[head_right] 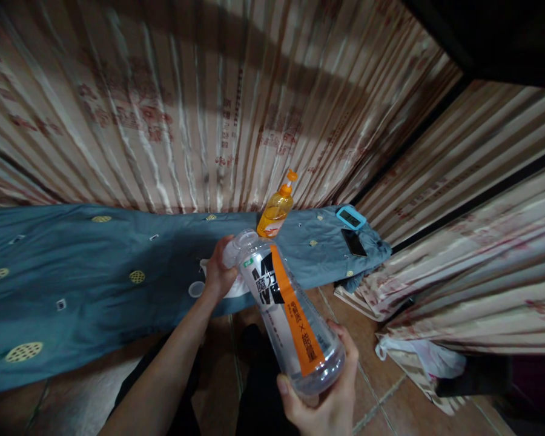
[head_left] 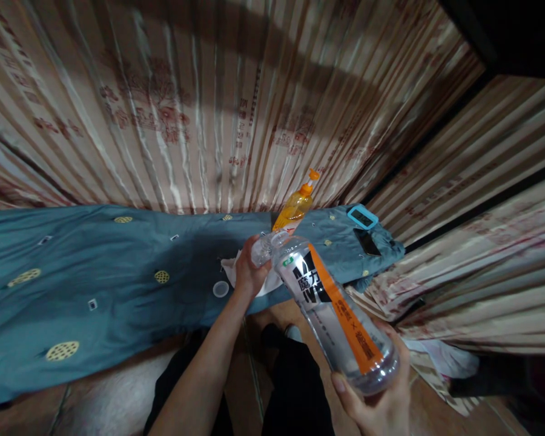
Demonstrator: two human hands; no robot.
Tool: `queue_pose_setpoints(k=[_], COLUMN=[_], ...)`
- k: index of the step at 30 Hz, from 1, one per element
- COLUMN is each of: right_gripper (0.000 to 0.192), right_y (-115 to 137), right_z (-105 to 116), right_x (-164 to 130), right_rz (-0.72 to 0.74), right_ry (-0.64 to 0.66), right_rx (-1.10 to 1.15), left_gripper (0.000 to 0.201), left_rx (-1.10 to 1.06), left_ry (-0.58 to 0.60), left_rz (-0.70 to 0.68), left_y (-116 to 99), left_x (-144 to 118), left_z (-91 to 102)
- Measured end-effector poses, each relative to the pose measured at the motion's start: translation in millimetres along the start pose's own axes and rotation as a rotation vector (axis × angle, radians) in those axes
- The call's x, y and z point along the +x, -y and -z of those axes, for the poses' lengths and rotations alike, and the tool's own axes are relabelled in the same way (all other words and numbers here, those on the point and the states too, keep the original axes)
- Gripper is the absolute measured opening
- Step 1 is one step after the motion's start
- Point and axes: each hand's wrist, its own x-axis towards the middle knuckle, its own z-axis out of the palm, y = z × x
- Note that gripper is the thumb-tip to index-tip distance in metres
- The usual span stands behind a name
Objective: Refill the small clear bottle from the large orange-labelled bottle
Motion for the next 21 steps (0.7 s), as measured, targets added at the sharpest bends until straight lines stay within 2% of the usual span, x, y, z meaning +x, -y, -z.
queue_pose_setpoints(k=[6,13,21], right_gripper=[0.083,0.083,0.083], right_y=[-9.4,-0.8,-3.5], right_z=[1.9,-0.5,-0.3], right_x=[0.7,0.4,4.2], right_rz=[0.105,0.018,0.062], right_ry=[0.019,0.006,0.011], right_rx=[-0.025,-0.007,-0.038], left_gripper=[0.057,0.052,0.062], left_rx=[-0.005,-0.031,-0.011], left_ry=[-0.033,-0.016,-0.018], left_rz=[-0.02,-0.044,-0.018], left_y=[0.1,0.5,3.7], left_x=[0.4,1.5,1.3], left_z=[-1.6,0.2,1.8])
